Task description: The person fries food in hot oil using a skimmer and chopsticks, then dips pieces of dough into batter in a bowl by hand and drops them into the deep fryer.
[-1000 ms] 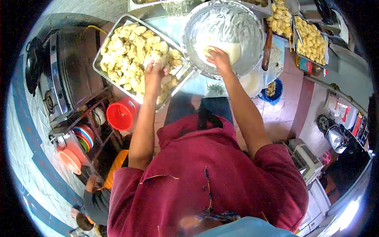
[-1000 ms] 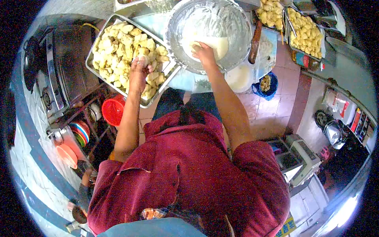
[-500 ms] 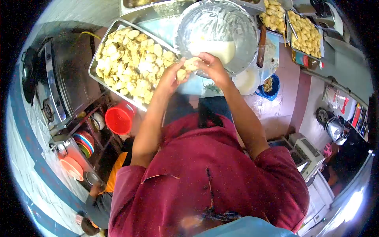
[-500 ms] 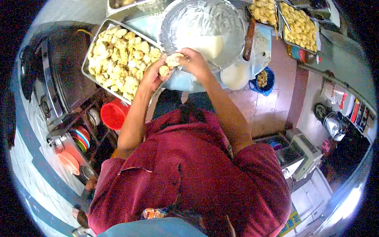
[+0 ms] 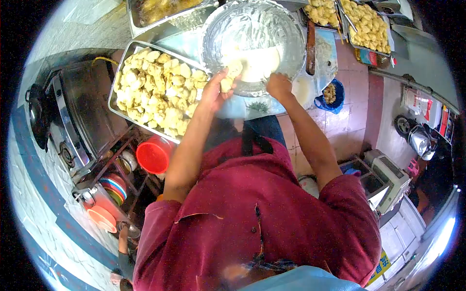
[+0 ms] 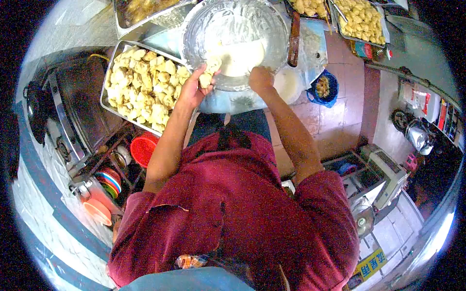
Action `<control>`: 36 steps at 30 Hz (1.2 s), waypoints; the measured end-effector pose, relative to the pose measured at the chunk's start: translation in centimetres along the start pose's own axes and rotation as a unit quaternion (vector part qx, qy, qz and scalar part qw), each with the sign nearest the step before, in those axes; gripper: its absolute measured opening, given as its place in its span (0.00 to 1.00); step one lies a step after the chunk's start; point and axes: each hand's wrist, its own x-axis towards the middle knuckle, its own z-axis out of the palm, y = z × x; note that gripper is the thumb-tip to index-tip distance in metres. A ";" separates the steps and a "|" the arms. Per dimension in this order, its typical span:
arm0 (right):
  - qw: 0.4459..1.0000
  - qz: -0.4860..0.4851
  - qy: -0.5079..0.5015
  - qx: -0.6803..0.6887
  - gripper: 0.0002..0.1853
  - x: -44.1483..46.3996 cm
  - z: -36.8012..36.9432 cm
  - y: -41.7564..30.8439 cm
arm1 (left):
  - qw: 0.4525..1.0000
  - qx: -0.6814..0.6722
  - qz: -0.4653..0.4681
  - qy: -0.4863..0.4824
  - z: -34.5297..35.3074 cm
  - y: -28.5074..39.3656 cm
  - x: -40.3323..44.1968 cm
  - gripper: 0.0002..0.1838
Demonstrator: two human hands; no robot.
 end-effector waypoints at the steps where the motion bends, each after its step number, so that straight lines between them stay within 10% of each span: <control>1: 0.999 0.023 -0.019 0.040 0.19 0.0 -0.4 -0.2 | 1.000 0.000 0.006 0.000 0.0 0.1 0.2 0.24; 21: 0.993 0.022 0.101 0.063 0.07 -2.8 -2.8 0.4 | 0.999 -0.032 -0.006 0.008 0.4 0.1 2.8 0.23; 27: 0.886 -0.066 0.208 0.410 0.10 -5.6 -6.9 -0.2 | 0.999 -0.035 -0.014 0.023 1.6 0.2 3.1 0.21; 36: 0.912 -0.072 0.218 0.338 0.10 -6.9 -8.2 -2.1 | 0.999 -0.033 -0.024 0.029 2.0 0.0 3.3 0.20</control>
